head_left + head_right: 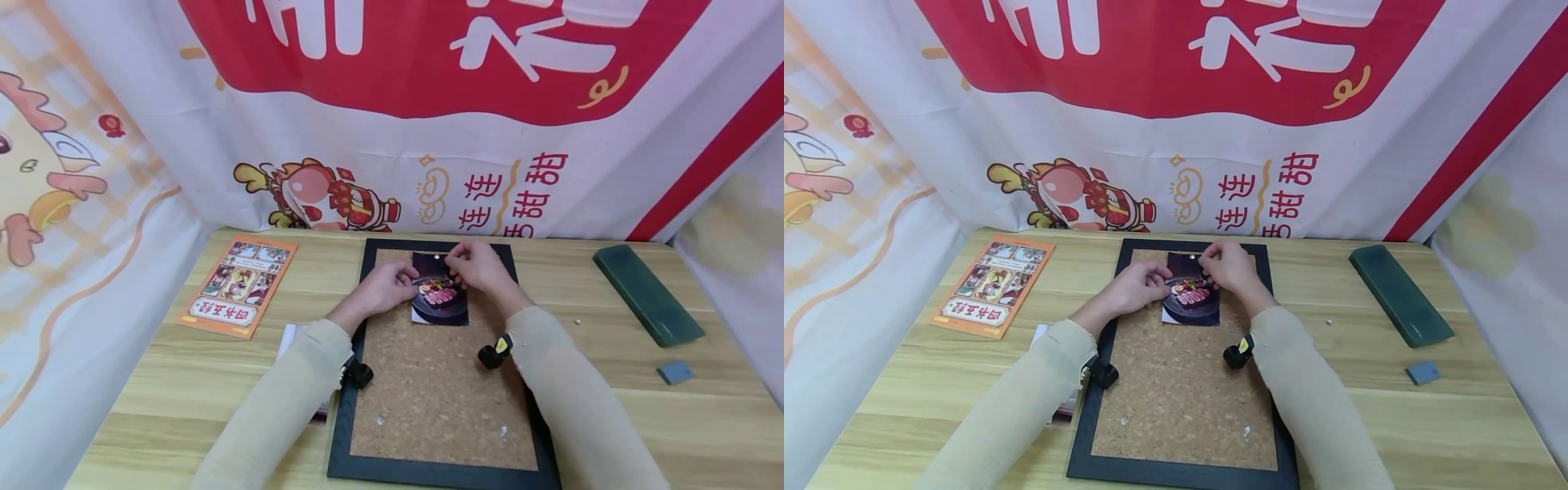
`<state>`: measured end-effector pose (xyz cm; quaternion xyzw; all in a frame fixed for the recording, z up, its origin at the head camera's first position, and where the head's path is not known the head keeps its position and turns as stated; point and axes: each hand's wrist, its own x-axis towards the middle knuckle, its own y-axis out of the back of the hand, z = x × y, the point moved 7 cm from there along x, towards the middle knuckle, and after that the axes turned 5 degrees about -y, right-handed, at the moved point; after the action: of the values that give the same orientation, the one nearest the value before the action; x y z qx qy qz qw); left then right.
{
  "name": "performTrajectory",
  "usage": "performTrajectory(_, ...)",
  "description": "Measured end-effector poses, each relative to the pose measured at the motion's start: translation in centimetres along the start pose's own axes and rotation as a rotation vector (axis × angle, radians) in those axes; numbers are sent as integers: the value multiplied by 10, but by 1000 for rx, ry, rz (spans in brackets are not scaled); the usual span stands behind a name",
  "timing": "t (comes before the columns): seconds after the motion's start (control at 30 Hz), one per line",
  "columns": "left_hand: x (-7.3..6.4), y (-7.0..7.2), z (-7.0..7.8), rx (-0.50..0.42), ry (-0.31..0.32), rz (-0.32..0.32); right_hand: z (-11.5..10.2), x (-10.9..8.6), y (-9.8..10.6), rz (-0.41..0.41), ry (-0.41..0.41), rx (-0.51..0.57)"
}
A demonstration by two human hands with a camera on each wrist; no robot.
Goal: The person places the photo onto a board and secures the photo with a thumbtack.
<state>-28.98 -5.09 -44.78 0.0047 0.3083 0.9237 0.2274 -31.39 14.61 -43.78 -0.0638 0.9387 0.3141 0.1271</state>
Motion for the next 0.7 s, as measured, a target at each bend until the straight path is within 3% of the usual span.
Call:
performTrajectory(0.4,-5,7,2,32,-60,-15,-2,-30,17,-1,159,-45)
performTrajectory(0.7,-22,19,8,-49,-126,11,-4,-49,28,-14,203,-18)
